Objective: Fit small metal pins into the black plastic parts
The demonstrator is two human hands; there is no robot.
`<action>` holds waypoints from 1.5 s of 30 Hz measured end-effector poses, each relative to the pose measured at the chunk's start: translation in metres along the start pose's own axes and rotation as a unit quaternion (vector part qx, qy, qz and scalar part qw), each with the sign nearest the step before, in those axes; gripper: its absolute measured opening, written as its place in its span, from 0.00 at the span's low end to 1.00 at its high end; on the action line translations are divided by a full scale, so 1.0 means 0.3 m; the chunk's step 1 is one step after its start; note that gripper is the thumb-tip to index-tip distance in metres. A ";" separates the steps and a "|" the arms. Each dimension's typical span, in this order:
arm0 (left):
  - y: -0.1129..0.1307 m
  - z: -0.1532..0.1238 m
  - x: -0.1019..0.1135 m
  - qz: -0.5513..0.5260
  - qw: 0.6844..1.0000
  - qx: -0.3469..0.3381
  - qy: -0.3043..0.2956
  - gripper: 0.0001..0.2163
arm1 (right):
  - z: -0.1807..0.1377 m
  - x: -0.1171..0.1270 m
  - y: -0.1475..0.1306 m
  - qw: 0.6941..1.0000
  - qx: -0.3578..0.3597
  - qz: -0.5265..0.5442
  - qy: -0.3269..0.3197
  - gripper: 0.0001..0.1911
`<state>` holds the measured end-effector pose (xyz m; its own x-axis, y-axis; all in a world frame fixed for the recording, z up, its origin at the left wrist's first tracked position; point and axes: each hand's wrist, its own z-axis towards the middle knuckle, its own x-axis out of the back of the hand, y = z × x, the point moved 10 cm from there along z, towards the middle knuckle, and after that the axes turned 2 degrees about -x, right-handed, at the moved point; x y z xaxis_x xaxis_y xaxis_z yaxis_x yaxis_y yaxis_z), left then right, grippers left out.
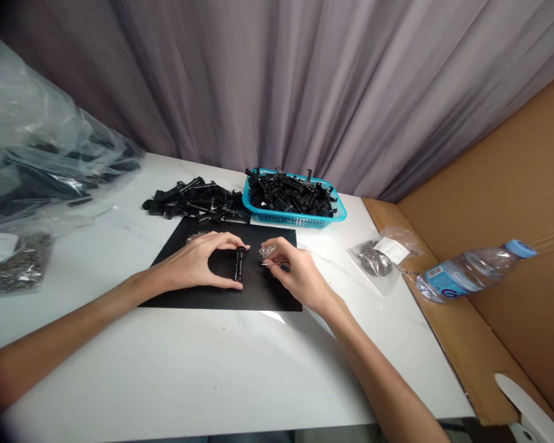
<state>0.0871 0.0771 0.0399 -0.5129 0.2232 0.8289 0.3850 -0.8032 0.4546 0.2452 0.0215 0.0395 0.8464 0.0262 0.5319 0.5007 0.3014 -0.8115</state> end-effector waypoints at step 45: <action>0.036 0.011 -0.058 0.018 0.999 0.031 -0.013 0.31 | 0.036 -0.063 0.029 0.988 -0.002 0.092 0.120 0.05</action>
<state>0.1028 0.0664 0.0315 -0.4781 0.2096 0.8529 0.4504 -0.7752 0.4430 0.2316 0.0341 0.0250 0.9419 -0.1471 0.3020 0.3338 0.3088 -0.8906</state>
